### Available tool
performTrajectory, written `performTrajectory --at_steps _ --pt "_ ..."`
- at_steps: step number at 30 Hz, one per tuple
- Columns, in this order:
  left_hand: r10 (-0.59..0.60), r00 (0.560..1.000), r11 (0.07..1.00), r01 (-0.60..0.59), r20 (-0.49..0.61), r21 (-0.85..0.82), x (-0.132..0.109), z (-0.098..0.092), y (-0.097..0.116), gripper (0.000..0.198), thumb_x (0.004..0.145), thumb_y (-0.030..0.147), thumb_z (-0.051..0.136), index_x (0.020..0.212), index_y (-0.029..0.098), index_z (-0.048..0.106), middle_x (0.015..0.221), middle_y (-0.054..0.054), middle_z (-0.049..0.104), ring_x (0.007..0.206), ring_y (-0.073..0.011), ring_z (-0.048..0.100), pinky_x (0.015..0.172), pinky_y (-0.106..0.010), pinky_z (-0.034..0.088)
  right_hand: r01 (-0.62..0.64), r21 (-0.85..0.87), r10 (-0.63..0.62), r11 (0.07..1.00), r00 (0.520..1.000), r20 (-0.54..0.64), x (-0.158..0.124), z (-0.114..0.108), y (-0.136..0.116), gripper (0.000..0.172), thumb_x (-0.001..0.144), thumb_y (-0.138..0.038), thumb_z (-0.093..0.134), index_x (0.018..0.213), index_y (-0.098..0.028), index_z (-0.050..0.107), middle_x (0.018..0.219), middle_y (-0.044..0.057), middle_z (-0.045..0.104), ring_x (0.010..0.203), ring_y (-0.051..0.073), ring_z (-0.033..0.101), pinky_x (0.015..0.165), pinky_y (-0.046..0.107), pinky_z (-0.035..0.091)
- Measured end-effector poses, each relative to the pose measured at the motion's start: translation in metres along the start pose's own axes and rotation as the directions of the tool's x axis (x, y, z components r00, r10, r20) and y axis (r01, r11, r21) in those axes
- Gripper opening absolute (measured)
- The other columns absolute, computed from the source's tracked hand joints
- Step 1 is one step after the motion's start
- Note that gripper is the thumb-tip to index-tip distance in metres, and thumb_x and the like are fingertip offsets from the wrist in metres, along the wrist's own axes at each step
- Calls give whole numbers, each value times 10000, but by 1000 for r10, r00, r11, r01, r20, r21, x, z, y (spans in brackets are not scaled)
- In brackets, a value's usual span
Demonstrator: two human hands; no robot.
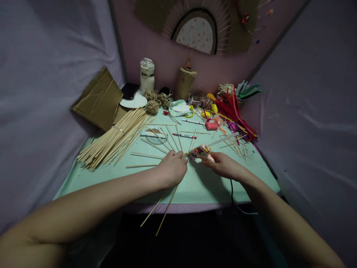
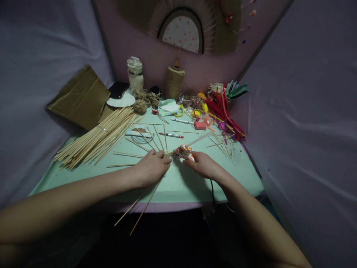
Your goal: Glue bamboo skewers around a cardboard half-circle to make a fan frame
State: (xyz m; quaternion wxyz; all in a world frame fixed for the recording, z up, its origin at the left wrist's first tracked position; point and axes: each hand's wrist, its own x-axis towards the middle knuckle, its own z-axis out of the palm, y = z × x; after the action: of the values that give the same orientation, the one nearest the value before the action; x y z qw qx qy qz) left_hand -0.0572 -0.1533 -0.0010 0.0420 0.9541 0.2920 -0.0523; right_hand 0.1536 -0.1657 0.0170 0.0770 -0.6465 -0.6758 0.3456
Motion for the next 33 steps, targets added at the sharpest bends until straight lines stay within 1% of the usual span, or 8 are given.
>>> performTrajectory --at_steps 6,11,17,25,28,30,33 --pt "-2 1000 1000 2 2 3 2 2 0 141 864 137 518 828 156 652 988 -91 637 992 -262 455 671 -356 230 -10 -9 10 1000 1000 -15 0 -1 -3 329 772 -457 506 762 -148 617 546 9 529 486 127 406 484 254 306" --pt "-5 1000 1000 5 21 2 1 -3 0 147 877 137 503 840 150 645 1001 -81 645 1011 -262 462 671 -357 233 -10 -18 10 1000 1000 -22 0 0 -3 323 781 -450 501 760 -148 611 556 11 527 500 130 407 484 249 300" --pt "-9 999 1000 9 43 -10 0 -9 1 126 872 153 523 841 156 645 1011 -82 639 1001 -256 469 669 -351 240 11 -26 -11 1000 1000 11 -2 -1 -3 320 784 -451 502 785 -150 612 566 -2 526 529 136 417 523 251 326" --pt "-11 999 1000 11 40 -17 0 -8 1 158 874 145 487 867 155 644 1020 -81 640 995 -252 457 680 -352 249 29 -9 -28 1000 999 34 -3 -1 -3 310 779 -449 502 786 -158 611 536 -19 488 505 131 404 521 257 326" --pt "-12 998 1000 12 59 -11 0 -10 1 178 872 136 470 878 153 647 1030 -87 637 998 -254 450 689 -356 257 29 4 -29 1000 999 39 -3 -1 -3 309 775 -448 503 787 -158 610 531 -22 476 501 128 397 514 254 318" --pt "-13 997 1000 13 75 -10 0 -12 1 180 864 130 472 887 153 649 1038 -95 635 1001 -260 445 696 -356 261 27 12 -27 1000 999 45 -4 -2 -5 313 774 -452 499 796 -160 610 528 -23 477 498 128 397 511 254 315" --pt "-9 998 1000 10 68 -11 0 -12 1 174 867 138 475 878 161 647 1030 -93 638 998 -260 445 696 -353 265 16 6 -16 1000 999 46 -5 -3 -7 319 768 -463 500 777 -162 604 533 -16 490 499 129 400 509 256 311"
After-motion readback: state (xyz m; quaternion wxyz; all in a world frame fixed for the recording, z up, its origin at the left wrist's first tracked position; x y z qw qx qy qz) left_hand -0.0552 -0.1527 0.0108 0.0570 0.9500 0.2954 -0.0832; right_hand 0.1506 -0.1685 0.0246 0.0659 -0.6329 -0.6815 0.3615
